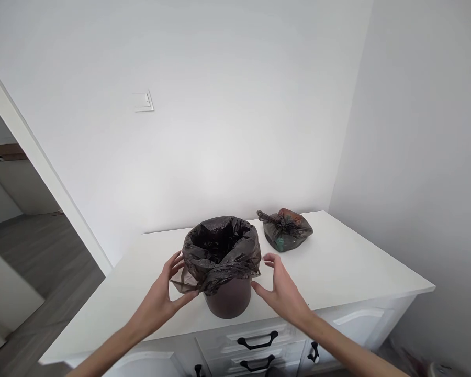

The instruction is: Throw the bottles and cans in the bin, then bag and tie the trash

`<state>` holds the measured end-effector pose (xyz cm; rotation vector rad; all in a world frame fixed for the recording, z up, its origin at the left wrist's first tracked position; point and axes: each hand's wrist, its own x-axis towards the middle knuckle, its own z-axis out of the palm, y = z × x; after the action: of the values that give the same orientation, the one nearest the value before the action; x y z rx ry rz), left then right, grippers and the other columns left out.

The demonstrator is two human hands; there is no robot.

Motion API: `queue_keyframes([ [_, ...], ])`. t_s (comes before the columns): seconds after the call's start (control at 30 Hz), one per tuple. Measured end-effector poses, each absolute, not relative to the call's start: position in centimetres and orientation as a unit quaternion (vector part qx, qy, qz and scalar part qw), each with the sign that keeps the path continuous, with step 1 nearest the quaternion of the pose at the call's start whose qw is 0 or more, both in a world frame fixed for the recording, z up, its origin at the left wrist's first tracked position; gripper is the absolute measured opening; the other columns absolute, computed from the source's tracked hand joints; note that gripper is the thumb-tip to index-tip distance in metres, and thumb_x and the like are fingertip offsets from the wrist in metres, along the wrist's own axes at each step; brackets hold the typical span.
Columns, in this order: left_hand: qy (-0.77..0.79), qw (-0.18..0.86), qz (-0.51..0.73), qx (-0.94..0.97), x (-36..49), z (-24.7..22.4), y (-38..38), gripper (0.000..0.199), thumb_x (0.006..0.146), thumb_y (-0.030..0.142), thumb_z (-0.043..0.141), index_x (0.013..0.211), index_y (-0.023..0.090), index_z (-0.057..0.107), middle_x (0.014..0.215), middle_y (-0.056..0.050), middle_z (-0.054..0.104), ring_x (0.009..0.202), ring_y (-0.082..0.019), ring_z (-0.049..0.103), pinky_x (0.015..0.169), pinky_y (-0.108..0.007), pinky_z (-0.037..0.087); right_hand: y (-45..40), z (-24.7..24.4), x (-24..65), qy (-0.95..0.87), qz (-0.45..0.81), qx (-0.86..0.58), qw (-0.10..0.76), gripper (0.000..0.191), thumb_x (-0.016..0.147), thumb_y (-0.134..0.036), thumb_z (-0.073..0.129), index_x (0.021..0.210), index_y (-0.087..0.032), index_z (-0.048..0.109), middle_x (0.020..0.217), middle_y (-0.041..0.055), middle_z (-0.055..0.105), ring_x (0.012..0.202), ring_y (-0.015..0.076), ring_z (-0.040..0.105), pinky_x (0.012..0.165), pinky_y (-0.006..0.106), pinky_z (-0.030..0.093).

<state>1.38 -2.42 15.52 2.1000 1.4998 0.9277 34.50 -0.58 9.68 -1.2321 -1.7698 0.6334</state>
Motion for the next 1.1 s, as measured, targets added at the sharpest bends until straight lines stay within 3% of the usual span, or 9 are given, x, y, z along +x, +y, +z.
queue_keyframes([
  [0.13,0.533,0.097,0.341,0.768,0.9,13.1,-2.5,0.052,0.097,0.043,0.061,0.140,0.030,0.035,0.132,-0.010,0.064,0.122,-0.028,0.065,0.099,-0.047,0.057,-1.3,8.1,34.0,-0.768,0.053,-0.492,0.407,0.009,0.103,-0.032,0.048,0.108,-0.027,0.054,0.115,0.0107,0.064,0.104,0.0298,0.063,0.087,0.050,0.051],
  [0.3,0.477,0.015,0.283,0.832,0.2,12.1,-1.5,0.016,0.101,0.031,0.050,0.112,0.028,0.060,0.114,-0.007,0.069,0.103,-0.026,0.069,0.091,-0.045,0.056,-1.5,9.2,33.7,-0.822,-0.081,-0.425,0.371,0.009,0.100,-0.021,0.051,0.094,-0.025,0.056,0.092,0.0066,0.065,0.088,0.0269,0.059,0.079,0.043,0.046],
  [0.47,0.462,-0.063,0.288,0.836,-0.1,10.1,-1.1,0.023,0.101,0.019,0.045,0.103,0.027,0.066,0.101,-0.005,0.071,0.094,-0.024,0.066,0.085,-0.044,0.051,-2.9,11.4,32.4,-0.783,-0.061,-0.433,0.442,0.016,0.098,-0.034,0.063,0.102,-0.023,0.053,0.082,0.0029,0.061,0.076,0.0214,0.056,0.068,0.035,0.043],
  [0.57,0.436,-0.097,0.321,0.835,-0.1,8.8,-0.7,0.020,0.101,0.016,0.047,0.103,0.025,0.065,0.099,-0.005,0.070,0.091,-0.021,0.064,0.083,-0.041,0.048,-3.4,12.9,31.4,-0.791,-0.099,-0.398,0.453,0.006,0.101,-0.026,0.058,0.105,-0.022,0.055,0.074,-0.0006,0.056,0.068,0.0179,0.050,0.065,0.033,0.037],
  [0.7,0.432,-0.103,0.326,0.835,-0.4,8.0,-0.4,0.017,0.100,0.015,0.050,0.104,0.024,0.064,0.099,-0.004,0.070,0.091,-0.020,0.063,0.084,-0.039,0.047,-3.2,12.2,30.7,-0.844,-0.178,-0.310,0.399,0.020,0.100,-0.017,0.057,0.081,-0.021,0.052,0.070,-0.0003,0.056,0.068,0.0173,0.049,0.066,0.033,0.032],
  [0.83,0.448,-0.102,0.307,0.834,-1.5,7.5,0.1,0.017,0.100,0.016,0.050,0.104,0.024,0.064,0.099,-0.004,0.070,0.093,-0.022,0.063,0.085,-0.040,0.048,-2.8,8.3,32.0,-0.889,-0.197,-0.297,0.289,0.020,0.097,-0.022,0.063,0.079,-0.021,0.055,0.071,-0.0007,0.063,0.066,0.0178,0.057,0.065,0.034,0.033],
  [0.9,0.457,-0.102,0.289,0.835,-2.3,6.9,0.1,0.018,0.100,0.019,0.051,0.109,0.025,0.066,0.109,-0.006,0.071,0.103,-0.025,0.064,0.090,-0.043,0.049,-3.1,7.1,32.9,-0.907,-0.181,-0.316,0.210,0.008,0.097,-0.028,0.065,0.097,-0.020,0.062,0.071,-0.0015,0.067,0.062,0.0181,0.061,0.060,0.034,0.033],
  [0.97,0.465,-0.102,0.273,0.836,-3.2,6.2,-0.1,0.026,0.100,0.024,0.054,0.124,0.028,0.064,0.132,-0.008,0.066,0.122,-0.029,0.059,0.100,-0.047,0.048,-3.9,7.7,33.5,-0.917,-0.161,-0.325,0.166,0.027,0.098,-0.032,0.064,0.121,-0.018,0.060,0.071,-0.0028,0.069,0.057,0.0177,0.062,0.057,0.034,0.034],
  [1.1,0.478,-0.064,0.238,0.843,-5.1,4.7,-1.5,0.062,0.101,0.036,0.055,0.159,0.034,0.033,0.167,-0.008,0.035,0.149,-0.031,0.038,0.116,-0.050,0.042,-6.3,13.3,32.7,-0.915,-0.138,-0.277,0.258,0.021,0.102,-0.022,0.057,0.122,-0.022,0.059,0.081,-0.0008,0.073,0.065,0.0143,0.066,0.063,0.030,0.042],
])
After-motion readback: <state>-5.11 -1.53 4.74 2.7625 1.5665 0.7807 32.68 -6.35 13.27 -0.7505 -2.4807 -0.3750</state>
